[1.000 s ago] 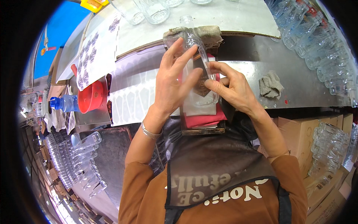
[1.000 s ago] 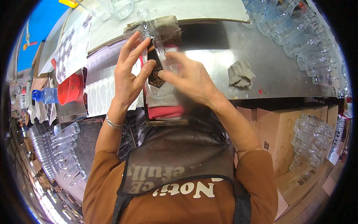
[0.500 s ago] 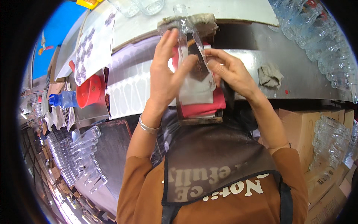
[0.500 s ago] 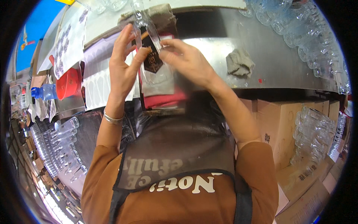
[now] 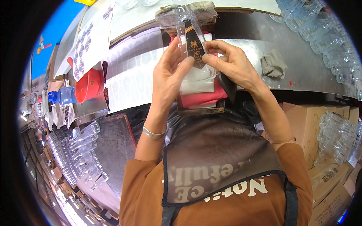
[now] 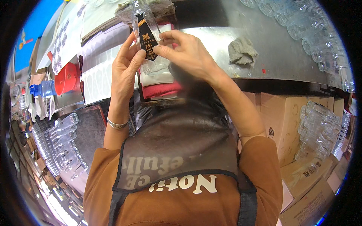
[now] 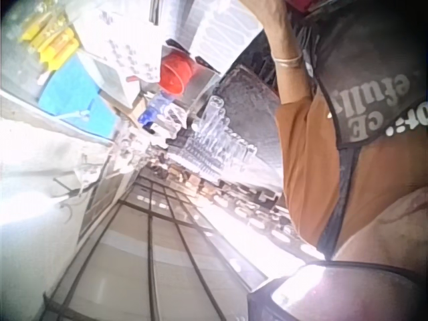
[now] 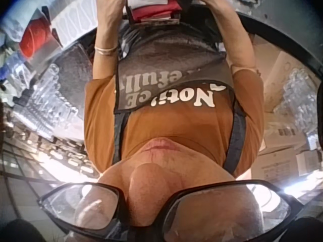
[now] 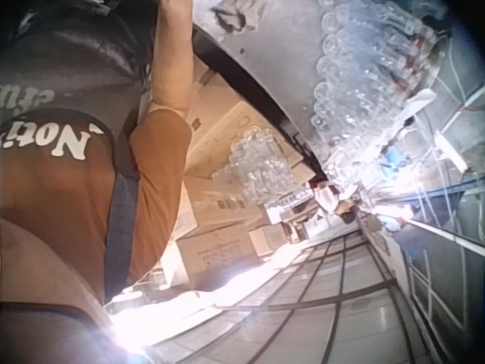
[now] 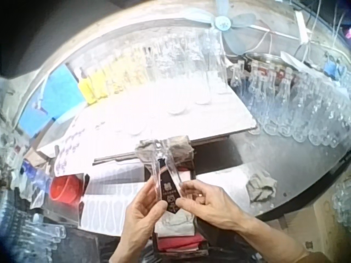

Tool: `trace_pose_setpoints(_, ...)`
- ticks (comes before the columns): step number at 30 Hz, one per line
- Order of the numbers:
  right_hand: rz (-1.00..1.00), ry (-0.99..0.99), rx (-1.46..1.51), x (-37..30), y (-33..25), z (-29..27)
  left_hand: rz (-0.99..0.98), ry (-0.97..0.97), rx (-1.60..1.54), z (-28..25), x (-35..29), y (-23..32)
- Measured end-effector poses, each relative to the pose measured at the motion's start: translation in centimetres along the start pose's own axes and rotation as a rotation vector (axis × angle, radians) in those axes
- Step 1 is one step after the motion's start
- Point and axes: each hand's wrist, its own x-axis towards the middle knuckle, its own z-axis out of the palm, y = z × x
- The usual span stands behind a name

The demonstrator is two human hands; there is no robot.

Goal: The person repeatedly picks up clear plastic bottles, places a rectangular label on each bottle, and uses a handheld black device to press the label onto the bottle surface. After labeling, the person sets the bottle aside and repeats the process with the next bottle.

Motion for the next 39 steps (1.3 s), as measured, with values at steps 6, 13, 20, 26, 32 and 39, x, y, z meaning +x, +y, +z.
trace_pose_setpoints(6,0.014,-0.015,0.022,-0.1,-0.1,-0.1,-0.008,-0.009,-0.032,-0.1,0.0,0.1)
trace_pose_setpoints(13,0.011,0.042,0.105,-0.1,0.8,0.1,0.002,-0.012,-0.021,-0.1,0.1,-0.1)
trace_pose_setpoints(20,0.078,-0.047,0.206,-0.1,-0.3,-0.6,-0.011,-0.01,-0.048,0.0,0.0,-0.1)
trace_pose_setpoints(26,0.083,-0.023,0.218,-0.2,-0.4,-0.6,-0.023,-0.009,-0.11,-0.3,0.1,-0.8)
trace_pose_setpoints(32,-0.033,0.05,0.057,0.0,0.9,0.0,-0.012,-0.006,-0.072,-0.1,0.0,-0.7)
trace_pose_setpoints(39,0.189,0.301,0.621,0.9,4.3,-3.3,0.039,0.015,-0.042,0.4,-0.1,-0.8)
